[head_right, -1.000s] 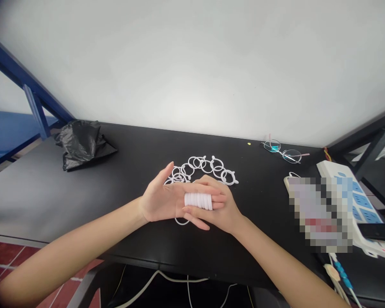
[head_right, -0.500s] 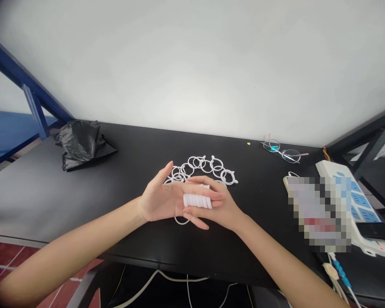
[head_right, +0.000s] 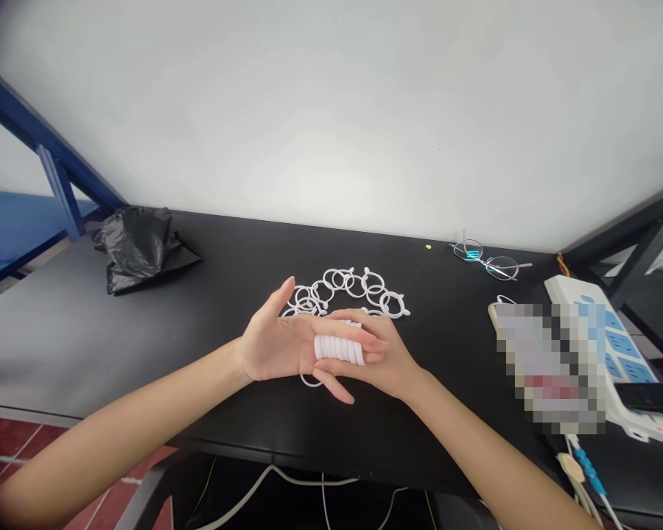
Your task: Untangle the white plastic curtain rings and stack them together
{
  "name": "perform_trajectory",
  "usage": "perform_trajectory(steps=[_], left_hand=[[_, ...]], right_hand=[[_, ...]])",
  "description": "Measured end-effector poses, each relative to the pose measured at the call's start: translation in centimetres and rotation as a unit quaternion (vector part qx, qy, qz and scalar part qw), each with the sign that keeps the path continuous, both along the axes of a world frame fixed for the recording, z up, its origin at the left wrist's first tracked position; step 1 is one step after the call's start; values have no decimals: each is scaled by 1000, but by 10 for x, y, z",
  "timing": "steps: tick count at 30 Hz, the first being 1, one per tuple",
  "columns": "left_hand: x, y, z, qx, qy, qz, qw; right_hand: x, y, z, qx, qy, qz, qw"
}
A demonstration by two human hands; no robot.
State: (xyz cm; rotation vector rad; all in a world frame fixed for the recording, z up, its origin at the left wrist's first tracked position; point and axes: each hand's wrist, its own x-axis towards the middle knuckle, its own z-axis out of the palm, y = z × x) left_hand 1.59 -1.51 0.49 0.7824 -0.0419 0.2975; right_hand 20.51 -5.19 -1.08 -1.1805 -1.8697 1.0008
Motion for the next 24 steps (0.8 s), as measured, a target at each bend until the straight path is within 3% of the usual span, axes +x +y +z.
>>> perform_trajectory(steps=[9,18,24], left_hand=[[-2,3,0,-4,-9,-11,1000],[-3,0,4,-17,-17,-8,1000],[-3,0,6,-20,-30,7,999]], right_hand=[[6,3,10,-29,-16,56,998],[4,7,0,-51,5,63,997],[5,4,5,-75,11,73,994]])
